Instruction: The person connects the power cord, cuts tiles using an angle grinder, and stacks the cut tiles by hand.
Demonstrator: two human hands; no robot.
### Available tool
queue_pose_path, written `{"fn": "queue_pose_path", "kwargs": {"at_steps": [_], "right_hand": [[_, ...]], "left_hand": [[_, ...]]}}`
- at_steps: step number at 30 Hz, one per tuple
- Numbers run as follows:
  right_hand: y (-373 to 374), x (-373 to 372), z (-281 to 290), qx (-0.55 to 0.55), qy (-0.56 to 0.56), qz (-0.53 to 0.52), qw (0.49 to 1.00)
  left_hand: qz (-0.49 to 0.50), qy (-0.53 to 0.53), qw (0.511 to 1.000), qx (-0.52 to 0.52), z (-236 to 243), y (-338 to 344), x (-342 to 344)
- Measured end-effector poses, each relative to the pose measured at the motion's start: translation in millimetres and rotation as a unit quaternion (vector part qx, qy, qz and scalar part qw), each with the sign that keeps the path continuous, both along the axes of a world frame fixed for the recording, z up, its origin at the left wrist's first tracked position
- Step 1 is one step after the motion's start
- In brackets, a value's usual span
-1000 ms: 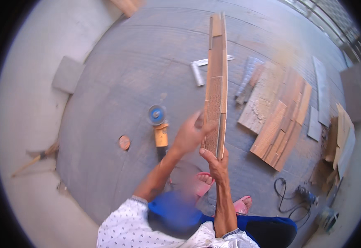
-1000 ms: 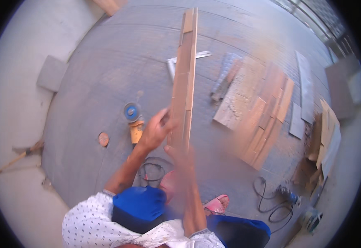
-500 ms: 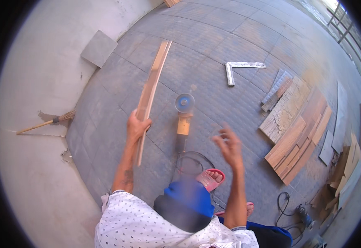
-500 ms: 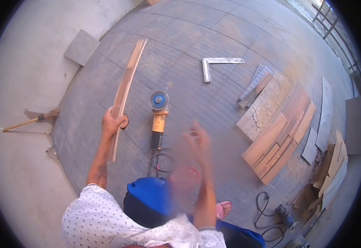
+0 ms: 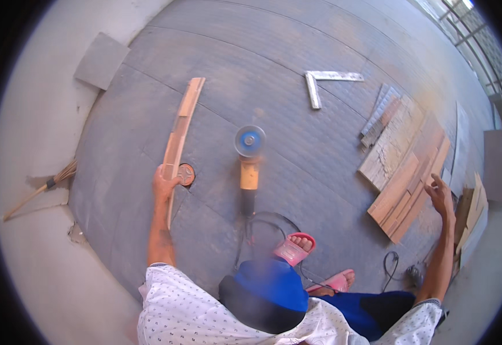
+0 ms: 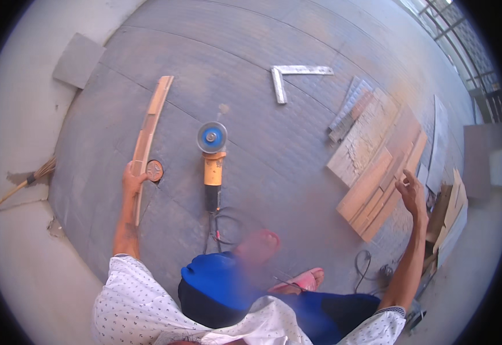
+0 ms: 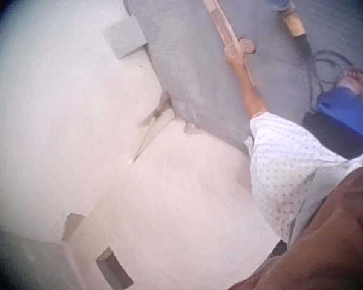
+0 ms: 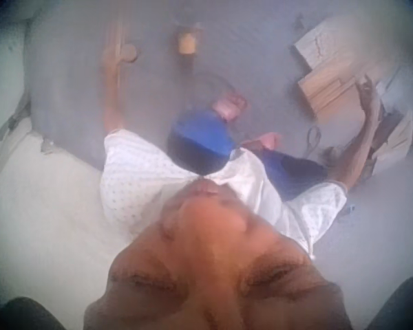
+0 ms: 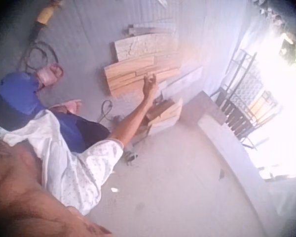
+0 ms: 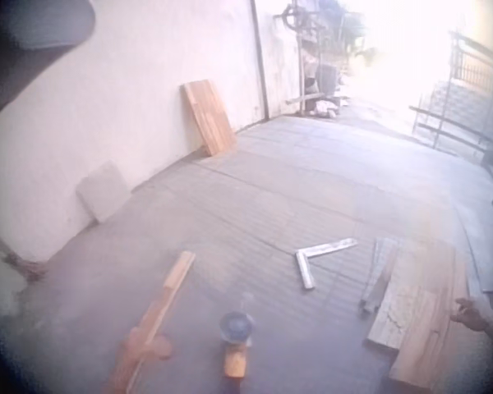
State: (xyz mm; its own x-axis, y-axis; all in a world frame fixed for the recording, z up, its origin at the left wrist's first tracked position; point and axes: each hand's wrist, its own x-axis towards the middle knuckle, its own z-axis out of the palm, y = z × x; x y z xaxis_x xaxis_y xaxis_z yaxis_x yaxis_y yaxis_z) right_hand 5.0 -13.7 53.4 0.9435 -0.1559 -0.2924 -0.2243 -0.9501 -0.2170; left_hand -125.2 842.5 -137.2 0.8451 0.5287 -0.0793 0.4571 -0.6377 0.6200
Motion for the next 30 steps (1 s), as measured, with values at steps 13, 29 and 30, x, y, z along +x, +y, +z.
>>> {"fn": "queue_pose_path", "kwargs": {"at_steps": [13, 29, 30], "right_hand": [[-41, -171, -33, -0.015, 0.165, -0.033, 0.986], [70, -226, -198, 0.706, -0.081, -0.608, 0.354], [70, -218, -203, 0.713, -0.084, -0.629, 0.298]], "left_hand": [[-0.152, 0.290, 0.934, 0.146, -77, 139, 6], [-0.162, 0.245, 0.908, 0.298, 40, -40, -116], [-0.179, 0.278, 0.898, 0.290, 50, -64, -134]]}}
